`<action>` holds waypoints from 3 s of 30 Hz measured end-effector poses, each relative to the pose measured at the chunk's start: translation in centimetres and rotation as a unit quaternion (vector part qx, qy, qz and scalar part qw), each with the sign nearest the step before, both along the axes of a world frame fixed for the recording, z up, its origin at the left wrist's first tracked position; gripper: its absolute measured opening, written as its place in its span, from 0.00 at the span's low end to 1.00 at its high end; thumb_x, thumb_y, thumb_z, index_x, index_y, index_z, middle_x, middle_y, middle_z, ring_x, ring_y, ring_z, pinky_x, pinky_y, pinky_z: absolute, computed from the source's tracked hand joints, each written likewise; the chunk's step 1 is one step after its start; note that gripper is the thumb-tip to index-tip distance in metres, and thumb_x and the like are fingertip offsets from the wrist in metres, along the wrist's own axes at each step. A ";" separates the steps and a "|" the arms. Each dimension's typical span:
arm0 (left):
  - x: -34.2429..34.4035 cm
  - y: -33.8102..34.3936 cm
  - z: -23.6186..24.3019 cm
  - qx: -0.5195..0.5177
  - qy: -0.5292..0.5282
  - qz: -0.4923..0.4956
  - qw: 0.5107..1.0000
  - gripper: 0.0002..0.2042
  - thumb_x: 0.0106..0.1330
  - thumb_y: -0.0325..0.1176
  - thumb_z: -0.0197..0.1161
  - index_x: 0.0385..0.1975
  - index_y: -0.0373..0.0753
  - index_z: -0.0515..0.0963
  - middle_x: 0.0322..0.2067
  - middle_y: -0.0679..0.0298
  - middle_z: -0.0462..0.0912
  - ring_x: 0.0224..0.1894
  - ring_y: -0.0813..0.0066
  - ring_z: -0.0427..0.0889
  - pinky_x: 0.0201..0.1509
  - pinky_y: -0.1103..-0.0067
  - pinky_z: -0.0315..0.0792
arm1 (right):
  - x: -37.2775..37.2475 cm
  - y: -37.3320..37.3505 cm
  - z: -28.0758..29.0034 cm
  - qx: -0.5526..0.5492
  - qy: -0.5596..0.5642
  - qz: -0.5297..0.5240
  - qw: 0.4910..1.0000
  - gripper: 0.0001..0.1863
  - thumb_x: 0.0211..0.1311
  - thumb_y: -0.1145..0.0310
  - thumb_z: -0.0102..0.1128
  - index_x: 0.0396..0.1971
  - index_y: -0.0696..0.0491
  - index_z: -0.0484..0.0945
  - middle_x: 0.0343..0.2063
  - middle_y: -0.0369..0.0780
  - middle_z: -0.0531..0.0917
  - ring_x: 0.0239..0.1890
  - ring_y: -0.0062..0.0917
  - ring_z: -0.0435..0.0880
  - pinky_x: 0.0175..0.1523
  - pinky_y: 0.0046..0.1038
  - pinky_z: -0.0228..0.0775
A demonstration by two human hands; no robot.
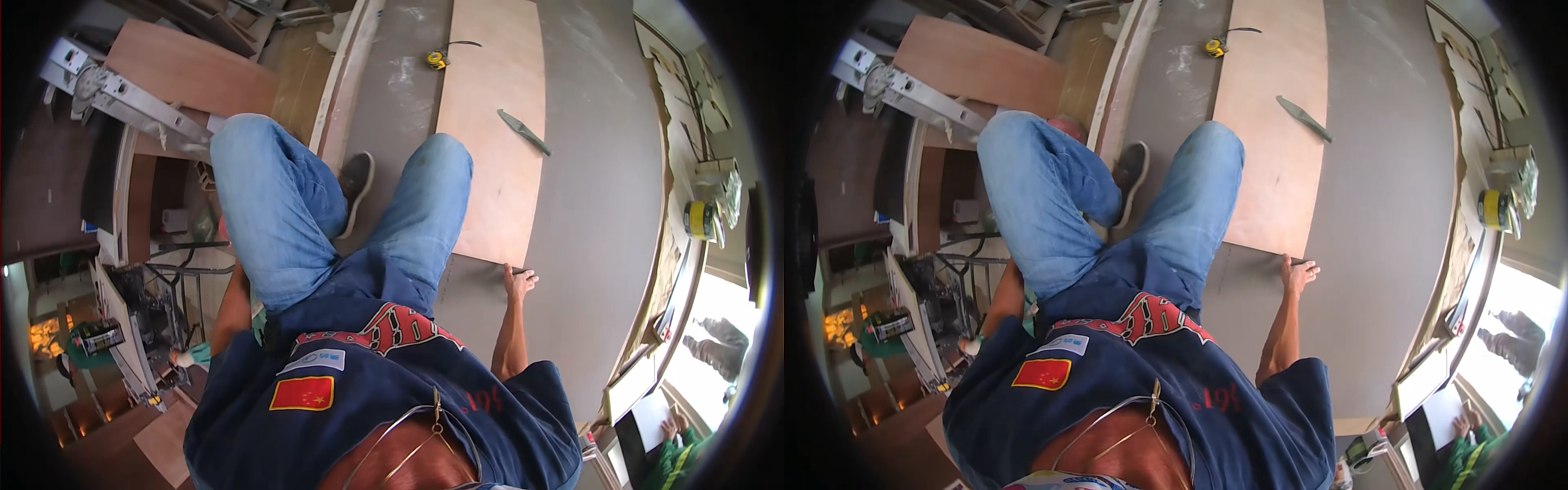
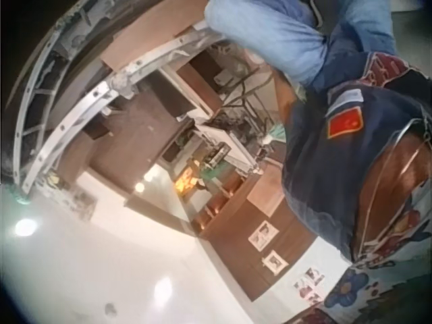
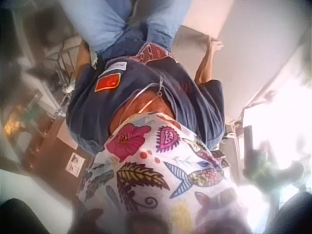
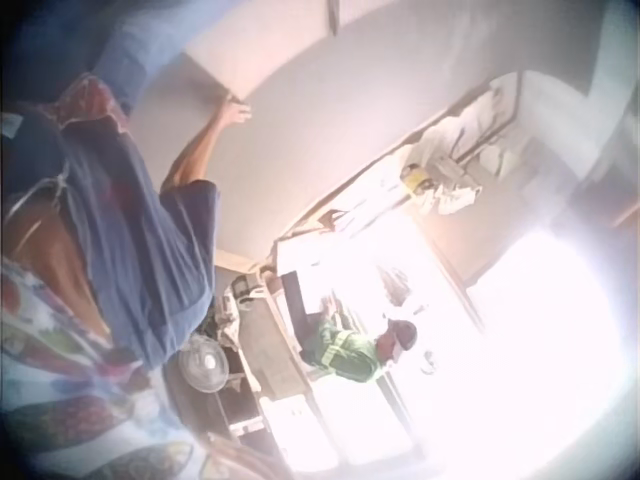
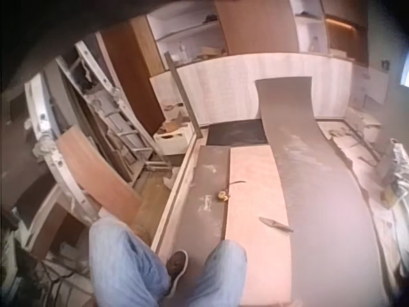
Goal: The person measures a large sheet of flooring material with a tape measure and marks it with a pencil. They then use a utility knife to cut the sheet along the marked line. Finally, they position the cut piece onto the floor to check the fit.
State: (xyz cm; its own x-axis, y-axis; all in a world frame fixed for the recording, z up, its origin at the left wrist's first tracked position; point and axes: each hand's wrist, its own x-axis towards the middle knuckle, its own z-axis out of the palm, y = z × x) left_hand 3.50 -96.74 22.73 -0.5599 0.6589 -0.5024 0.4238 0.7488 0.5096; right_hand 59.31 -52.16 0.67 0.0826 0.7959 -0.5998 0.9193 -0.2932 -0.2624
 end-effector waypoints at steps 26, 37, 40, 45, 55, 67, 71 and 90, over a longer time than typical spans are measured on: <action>-15.4 22.9 8.2 0.132 0.236 -0.075 0.960 0.17 0.68 0.37 0.55 0.51 0.35 0.75 0.47 0.51 0.82 0.50 0.60 0.81 0.56 0.70 0.72 | 0.0 -3.9 2.4 0.186 0.058 -0.088 0.977 0.37 0.62 0.57 0.60 0.64 0.65 0.60 0.66 0.57 0.59 0.68 0.46 0.60 0.69 0.37 0.57; -13.2 30.3 -13.0 0.080 -0.024 -0.118 0.990 0.20 0.66 0.40 0.57 0.52 0.34 0.75 0.46 0.51 0.82 0.51 0.62 0.81 0.56 0.72 0.71 | -12.7 -8.9 4.5 0.228 0.132 -0.210 0.942 0.35 0.58 0.66 0.63 0.62 0.65 0.61 0.60 0.58 0.66 0.65 0.46 0.63 0.68 0.38 0.57; -8.5 32.1 -16.2 0.087 -0.092 -0.066 0.990 0.20 0.66 0.41 0.57 0.52 0.33 0.75 0.48 0.52 0.81 0.52 0.63 0.79 0.58 0.72 0.71 | -12.7 -7.0 4.1 0.214 0.210 -0.326 0.897 0.36 0.56 0.67 0.63 0.63 0.65 0.61 0.61 0.56 0.66 0.63 0.42 0.67 0.64 0.36 0.64; -0.8 31.7 -21.7 0.127 -0.199 -0.075 0.969 0.21 0.69 0.41 0.55 0.52 0.30 0.73 0.48 0.50 0.81 0.53 0.60 0.79 0.60 0.72 0.70 | -14.0 -4.7 4.5 0.086 0.264 -0.573 0.772 0.47 0.57 0.56 0.63 0.69 0.60 0.48 0.65 0.48 0.62 0.64 0.39 0.65 0.55 0.43 0.70; 12.0 37.3 -24.5 0.188 -0.306 0.011 0.933 0.26 0.69 0.43 0.51 0.57 0.26 0.66 0.46 0.50 0.81 0.48 0.58 0.81 0.54 0.69 0.72 | -13.0 -3.0 2.5 0.077 0.299 -0.561 0.768 0.38 0.55 0.54 0.64 0.61 0.59 0.65 0.53 0.47 0.74 0.54 0.38 0.75 0.46 0.35 0.75; 12.2 40.0 -21.7 0.058 -0.395 0.211 0.892 0.27 0.68 0.51 0.52 0.57 0.34 0.69 0.53 0.58 0.77 0.53 0.65 0.77 0.53 0.68 0.73 | -7.4 -5.2 -0.2 0.094 0.496 -0.660 0.556 0.32 0.60 0.40 0.51 0.52 0.53 0.73 0.44 0.35 0.82 0.34 0.13 0.80 0.24 0.13 0.60; 8.5 42.6 -20.6 0.152 -0.424 0.278 0.848 0.30 0.68 0.62 0.47 0.56 0.42 0.71 0.50 0.63 0.77 0.51 0.70 0.77 0.56 0.70 0.71 | -12.3 -2.5 3.4 0.220 0.530 -0.639 0.513 0.30 0.66 0.44 0.45 0.54 0.55 0.70 0.48 0.39 0.78 0.46 0.25 0.80 0.43 0.25 0.75; 9.7 47.3 -25.1 0.295 -0.353 0.249 0.852 0.34 0.72 0.55 0.47 0.65 0.28 0.59 0.65 0.51 0.65 0.65 0.60 0.67 0.69 0.69 0.62 | -11.7 -4.4 3.2 0.382 0.453 -0.619 0.516 0.30 0.70 0.45 0.49 0.51 0.60 0.71 0.46 0.41 0.79 0.46 0.27 0.79 0.51 0.30 0.74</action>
State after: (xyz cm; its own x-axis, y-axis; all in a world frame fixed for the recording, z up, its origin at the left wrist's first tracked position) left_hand 13.17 -49.44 -2.41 -0.5388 0.6822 -0.4943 -0.4403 0.2722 0.8556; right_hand 47.59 -56.59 3.87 0.7721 0.5023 -0.3893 -0.4495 -0.0014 -0.8933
